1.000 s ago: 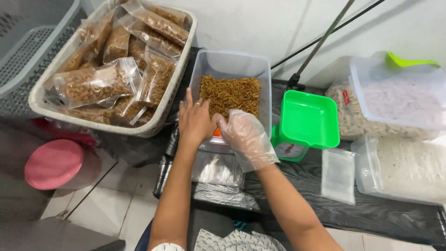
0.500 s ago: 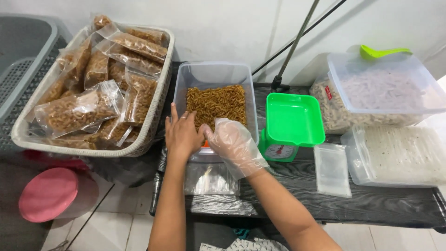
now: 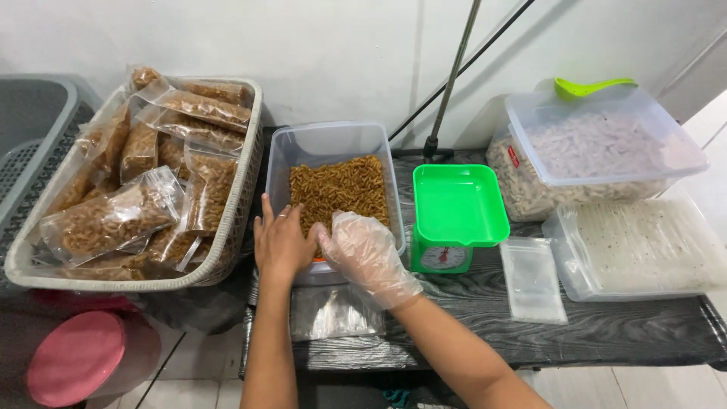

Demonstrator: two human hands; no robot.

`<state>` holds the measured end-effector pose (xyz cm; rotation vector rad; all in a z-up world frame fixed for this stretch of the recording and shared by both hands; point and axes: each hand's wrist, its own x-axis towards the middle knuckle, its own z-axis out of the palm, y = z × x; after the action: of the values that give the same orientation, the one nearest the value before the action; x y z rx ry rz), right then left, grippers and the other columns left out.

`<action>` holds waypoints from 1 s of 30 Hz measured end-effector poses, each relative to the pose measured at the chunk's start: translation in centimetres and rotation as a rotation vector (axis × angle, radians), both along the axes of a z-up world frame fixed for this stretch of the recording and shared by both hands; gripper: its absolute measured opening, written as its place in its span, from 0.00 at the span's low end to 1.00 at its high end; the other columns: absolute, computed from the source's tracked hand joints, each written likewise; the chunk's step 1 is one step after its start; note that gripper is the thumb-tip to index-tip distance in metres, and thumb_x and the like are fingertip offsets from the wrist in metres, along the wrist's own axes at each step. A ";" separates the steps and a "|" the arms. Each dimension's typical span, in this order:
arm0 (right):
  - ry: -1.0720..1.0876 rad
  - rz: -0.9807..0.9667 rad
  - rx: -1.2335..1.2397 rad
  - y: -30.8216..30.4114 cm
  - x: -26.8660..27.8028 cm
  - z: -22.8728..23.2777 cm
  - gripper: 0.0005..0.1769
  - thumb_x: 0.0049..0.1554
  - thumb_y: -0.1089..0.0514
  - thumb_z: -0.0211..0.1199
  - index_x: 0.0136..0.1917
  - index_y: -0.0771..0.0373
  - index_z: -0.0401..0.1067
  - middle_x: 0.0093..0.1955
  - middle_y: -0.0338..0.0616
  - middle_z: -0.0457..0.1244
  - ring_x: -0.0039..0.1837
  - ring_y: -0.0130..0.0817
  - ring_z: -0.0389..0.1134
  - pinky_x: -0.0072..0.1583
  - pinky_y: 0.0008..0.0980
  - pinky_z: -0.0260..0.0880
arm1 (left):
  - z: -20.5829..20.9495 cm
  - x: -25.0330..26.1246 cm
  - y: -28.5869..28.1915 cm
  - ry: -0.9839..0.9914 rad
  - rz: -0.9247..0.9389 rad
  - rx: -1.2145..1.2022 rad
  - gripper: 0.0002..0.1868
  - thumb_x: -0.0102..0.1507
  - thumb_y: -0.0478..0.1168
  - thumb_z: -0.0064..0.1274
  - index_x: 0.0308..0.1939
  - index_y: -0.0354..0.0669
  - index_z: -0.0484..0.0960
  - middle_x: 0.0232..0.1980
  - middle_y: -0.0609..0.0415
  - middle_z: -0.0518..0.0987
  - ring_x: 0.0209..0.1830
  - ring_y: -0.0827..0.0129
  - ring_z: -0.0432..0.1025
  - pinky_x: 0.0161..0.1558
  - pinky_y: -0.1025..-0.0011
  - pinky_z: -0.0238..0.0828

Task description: Packaging dried food items into small plastic bags using a scoop and weighing them on a scale.

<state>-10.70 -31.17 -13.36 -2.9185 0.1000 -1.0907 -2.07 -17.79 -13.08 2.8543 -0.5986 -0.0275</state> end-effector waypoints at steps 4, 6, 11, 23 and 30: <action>-0.122 -0.056 -0.055 0.6 -0.2 0.1 0.20 0.58 0.38 0.56 0.36 0.54 0.71 0.24 0.42 0.60 0.33 0.47 0.71 0.38 0.46 0.72 | 0.1 -0.1 0.0 0.003 -0.001 0.004 0.35 0.65 0.62 0.47 0.71 0.49 0.73 0.71 0.46 0.74 0.86 0.50 0.39 0.75 0.47 0.47; -0.075 -0.023 0.046 0.6 0.0 -0.5 0.24 0.58 0.34 0.55 0.37 0.54 0.73 0.25 0.42 0.63 0.33 0.49 0.72 0.37 0.47 0.72 | -0.2 0.0 0.0 -0.022 -0.003 0.009 0.36 0.65 0.63 0.46 0.71 0.49 0.73 0.71 0.46 0.75 0.86 0.49 0.40 0.75 0.47 0.49; -0.092 -0.060 0.019 0.7 -0.1 -0.3 0.24 0.58 0.34 0.55 0.39 0.55 0.75 0.25 0.42 0.63 0.34 0.48 0.72 0.38 0.47 0.71 | -0.1 -0.1 0.1 -0.019 -0.002 0.009 0.36 0.65 0.63 0.46 0.71 0.49 0.73 0.71 0.46 0.75 0.86 0.49 0.40 0.75 0.48 0.48; -0.058 -0.058 0.098 0.8 -0.6 0.6 0.25 0.58 0.33 0.53 0.38 0.53 0.74 0.26 0.41 0.64 0.35 0.48 0.72 0.38 0.46 0.71 | 0.1 -0.2 0.1 -0.019 -0.010 -0.007 0.34 0.65 0.61 0.46 0.71 0.48 0.74 0.70 0.46 0.75 0.86 0.49 0.40 0.75 0.47 0.49; -0.059 -0.076 0.056 0.9 -0.6 0.5 0.23 0.58 0.33 0.54 0.35 0.50 0.71 0.24 0.40 0.62 0.33 0.47 0.71 0.39 0.44 0.70 | 0.0 -0.1 0.0 0.009 -0.002 0.019 0.35 0.66 0.62 0.44 0.72 0.49 0.72 0.71 0.47 0.74 0.87 0.50 0.38 0.76 0.48 0.47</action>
<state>-11.27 -30.26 -12.87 -2.8524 0.2378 -1.1636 -2.15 -17.74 -13.07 2.8699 -0.6028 -0.0467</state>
